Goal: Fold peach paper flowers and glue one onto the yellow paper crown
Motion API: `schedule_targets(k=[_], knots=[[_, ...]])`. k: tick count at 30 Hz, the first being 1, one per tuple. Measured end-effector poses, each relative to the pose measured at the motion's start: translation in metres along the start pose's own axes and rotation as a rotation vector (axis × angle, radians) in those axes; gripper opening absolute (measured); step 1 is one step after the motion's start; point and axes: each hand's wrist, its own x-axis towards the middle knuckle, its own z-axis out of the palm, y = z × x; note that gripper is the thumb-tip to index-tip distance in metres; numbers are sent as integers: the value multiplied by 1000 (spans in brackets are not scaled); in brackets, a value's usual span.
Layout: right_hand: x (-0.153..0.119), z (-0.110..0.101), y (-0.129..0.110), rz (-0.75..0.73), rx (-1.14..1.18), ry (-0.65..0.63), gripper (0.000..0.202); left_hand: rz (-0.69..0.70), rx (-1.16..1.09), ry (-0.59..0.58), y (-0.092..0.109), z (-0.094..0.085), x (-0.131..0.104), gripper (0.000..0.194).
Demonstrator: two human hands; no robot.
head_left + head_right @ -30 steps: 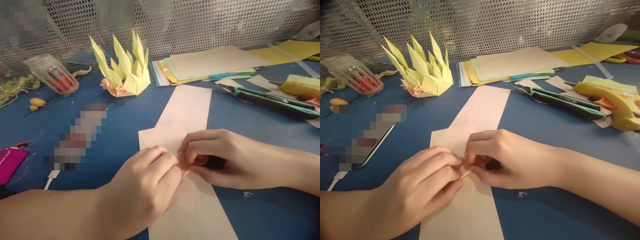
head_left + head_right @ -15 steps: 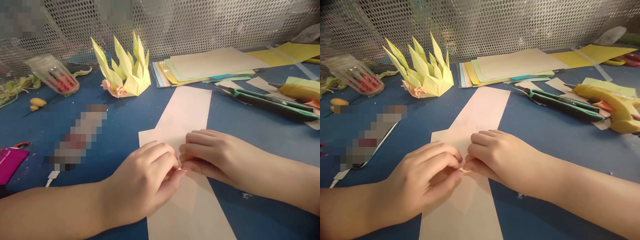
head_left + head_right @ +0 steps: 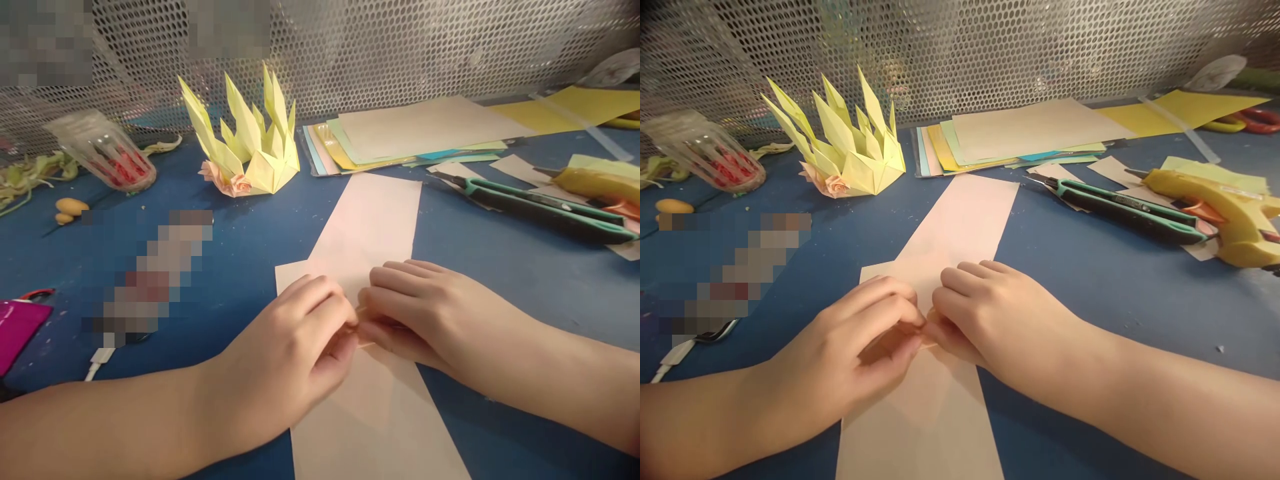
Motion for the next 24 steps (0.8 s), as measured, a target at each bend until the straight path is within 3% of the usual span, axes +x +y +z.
schedule_targets(k=[4,8,12,18,24], knots=[[-1,-6,6,-6,25,-3,43,107,134,-20,2,-4,-4,27],[0,-12,14,-40,190,-115,26,297,356,-44,1,-5,-6,31],[2,-17,13,32,253,-160,26,434,494,-83,0,-6,-5,28],[3,-15,6,112,293,-132,28,407,406,-6,-1,-5,-5,38],[4,-13,5,161,328,-106,26,422,399,-20,-2,-6,-6,35]])
